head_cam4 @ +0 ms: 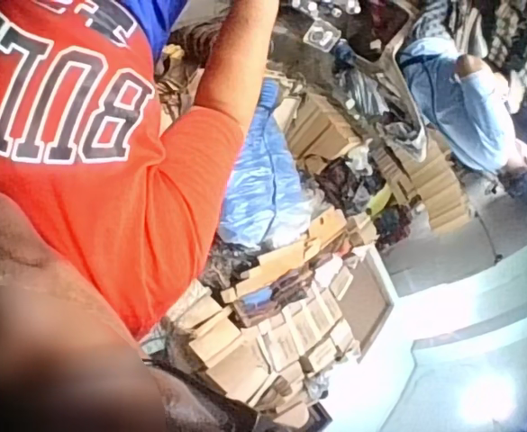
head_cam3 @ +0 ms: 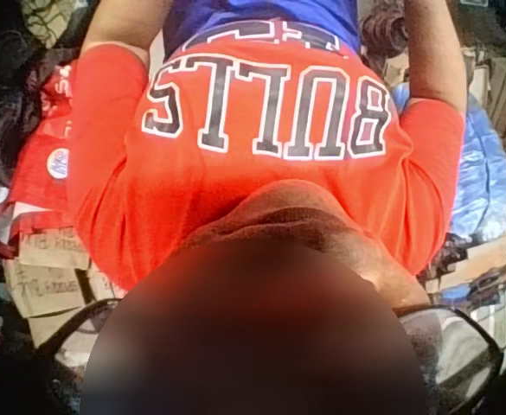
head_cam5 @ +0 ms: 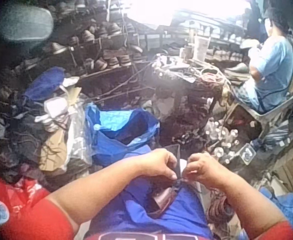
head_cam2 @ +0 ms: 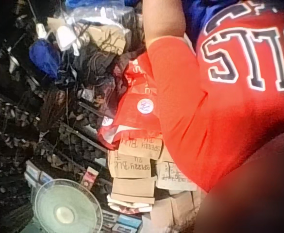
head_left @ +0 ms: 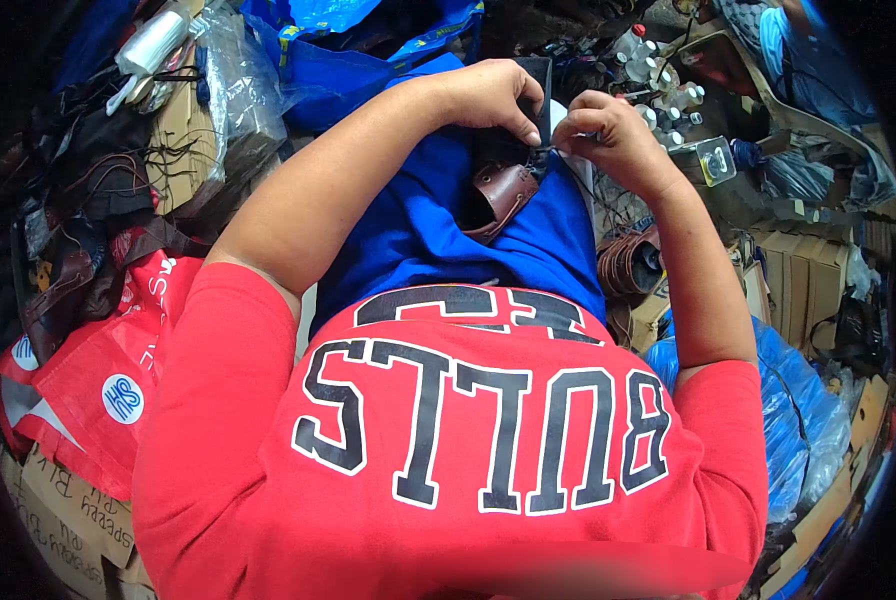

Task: The person is hand-stitching a leather shoe upper component using a needle and thread.

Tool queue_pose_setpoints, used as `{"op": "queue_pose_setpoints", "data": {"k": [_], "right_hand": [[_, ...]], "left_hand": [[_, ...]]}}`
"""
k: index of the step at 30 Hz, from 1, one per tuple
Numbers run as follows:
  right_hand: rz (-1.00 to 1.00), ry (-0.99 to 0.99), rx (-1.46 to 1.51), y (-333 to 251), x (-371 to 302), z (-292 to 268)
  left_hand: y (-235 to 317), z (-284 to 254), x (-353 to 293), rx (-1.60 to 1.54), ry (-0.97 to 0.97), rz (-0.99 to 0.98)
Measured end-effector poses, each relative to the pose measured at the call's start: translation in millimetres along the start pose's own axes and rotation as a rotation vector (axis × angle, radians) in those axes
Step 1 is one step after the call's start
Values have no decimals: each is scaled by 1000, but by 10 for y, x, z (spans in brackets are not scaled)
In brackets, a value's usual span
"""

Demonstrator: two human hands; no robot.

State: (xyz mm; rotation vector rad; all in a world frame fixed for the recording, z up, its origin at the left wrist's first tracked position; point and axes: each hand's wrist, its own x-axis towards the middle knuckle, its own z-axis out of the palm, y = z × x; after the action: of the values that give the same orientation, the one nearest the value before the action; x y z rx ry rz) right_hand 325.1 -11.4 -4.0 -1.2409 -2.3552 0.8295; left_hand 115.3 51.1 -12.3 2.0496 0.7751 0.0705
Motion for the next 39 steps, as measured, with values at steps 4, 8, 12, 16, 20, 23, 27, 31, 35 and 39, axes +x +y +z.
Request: {"op": "queue_pose_setpoints", "data": {"k": [4, 8, 12, 16, 20, 23, 27, 31, 35, 39], "right_hand": [[67, 102, 163, 33, -100, 168], [83, 243, 131, -10, -297, 345], [25, 292, 46, -115, -398, 398], [0, 298, -129, -272, -378, 376], [-34, 205, -436, -503, -319, 320], [-46, 56, -738, -677, -241, 284], [-48, -84, -814, -699, -53, 240], [162, 9, -497, -529, -29, 323], [263, 110, 56, -271, -116, 359], [377, 320, 500, -138, -247, 293]], "left_hand": [[-35, 16, 0, -84, -14, -20], [-77, 1, -20, -220, -160, 7], [-77, 0, -34, -216, -241, 23], [-57, 11, -45, -258, -268, 6], [-38, 10, -57, -194, -277, 5], [-43, 5, -38, -119, -289, 23], [-93, -1, 21, 78, -192, 121], [-113, 30, 44, 85, -43, 121], [-62, 183, -103, 175, 387, 220], [-88, 402, -485, 247, 691, 169]]}}
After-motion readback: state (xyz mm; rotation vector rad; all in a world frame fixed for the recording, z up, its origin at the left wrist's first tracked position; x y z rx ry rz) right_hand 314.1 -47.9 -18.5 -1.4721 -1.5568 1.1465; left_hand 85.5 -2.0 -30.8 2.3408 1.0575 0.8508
